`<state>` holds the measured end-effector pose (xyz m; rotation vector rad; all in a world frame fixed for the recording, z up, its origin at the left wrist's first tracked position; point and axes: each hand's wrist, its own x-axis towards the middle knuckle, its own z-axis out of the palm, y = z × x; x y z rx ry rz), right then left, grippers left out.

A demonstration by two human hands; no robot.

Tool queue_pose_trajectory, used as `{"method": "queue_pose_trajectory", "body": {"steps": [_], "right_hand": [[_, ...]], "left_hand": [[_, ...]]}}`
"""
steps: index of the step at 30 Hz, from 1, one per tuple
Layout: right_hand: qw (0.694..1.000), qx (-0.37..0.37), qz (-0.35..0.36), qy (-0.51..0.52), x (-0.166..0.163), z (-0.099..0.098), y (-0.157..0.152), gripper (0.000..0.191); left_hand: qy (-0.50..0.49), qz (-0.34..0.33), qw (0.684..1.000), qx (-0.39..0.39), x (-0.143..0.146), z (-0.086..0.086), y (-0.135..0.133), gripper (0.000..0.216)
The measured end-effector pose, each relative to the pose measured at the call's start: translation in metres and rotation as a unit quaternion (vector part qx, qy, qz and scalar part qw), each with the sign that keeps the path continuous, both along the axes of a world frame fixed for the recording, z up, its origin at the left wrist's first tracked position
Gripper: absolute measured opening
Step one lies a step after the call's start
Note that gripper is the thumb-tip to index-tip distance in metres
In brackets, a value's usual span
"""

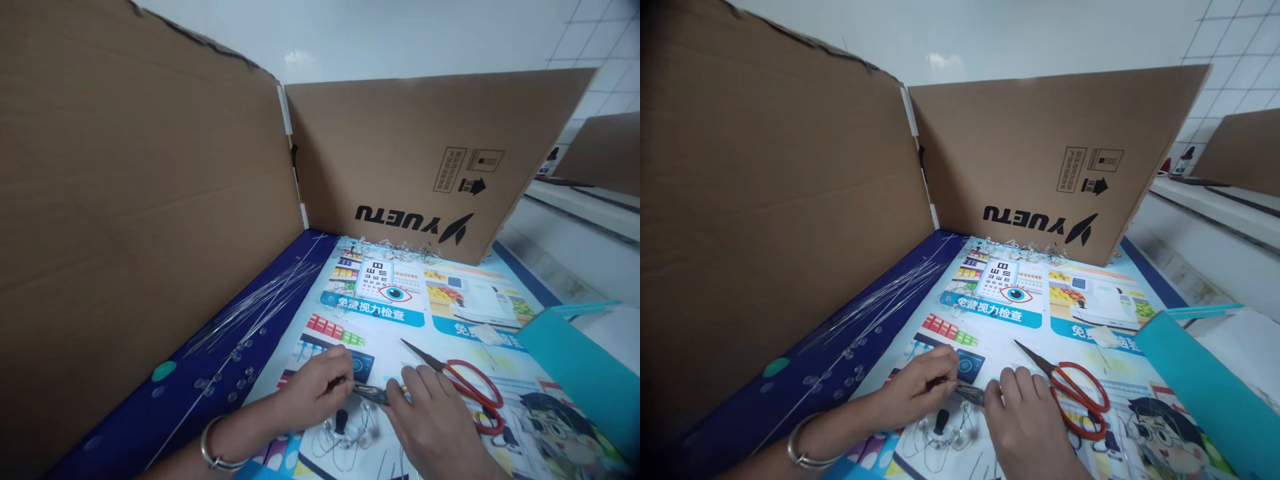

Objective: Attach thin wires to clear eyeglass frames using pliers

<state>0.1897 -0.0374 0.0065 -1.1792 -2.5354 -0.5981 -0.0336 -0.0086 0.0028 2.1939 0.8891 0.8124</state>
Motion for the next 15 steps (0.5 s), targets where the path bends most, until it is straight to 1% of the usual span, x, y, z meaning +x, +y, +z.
{"method": "queue_pose_trajectory", "body": {"steps": [3, 6, 9, 15], "right_hand": [[1.000, -0.006, -0.002, -0.001, 0.0008, -0.0026, -0.0003, 0.021], [1.000, -0.014, -0.004, -0.006, 0.0015, -0.0037, -0.0015, 0.024], [1.000, -0.015, -0.005, -0.009, 0.0006, -0.0024, -0.0024, 0.023], [1.000, 0.007, -0.002, -0.007, -0.0038, 0.0002, -0.0039, 0.023]], "left_hand": [[0.004, -0.003, 1.000, -0.002, -0.0003, -0.0002, -0.0003, 0.014], [0.015, 0.007, 1.000, -0.001, 0.0002, -0.0009, -0.0014, 0.016], [0.018, 0.020, 1.000, 0.002, 0.0011, -0.0032, -0.0030, 0.018], [-0.021, 0.044, 0.999, 0.012, 0.0051, -0.0048, -0.0069, 0.019]]}}
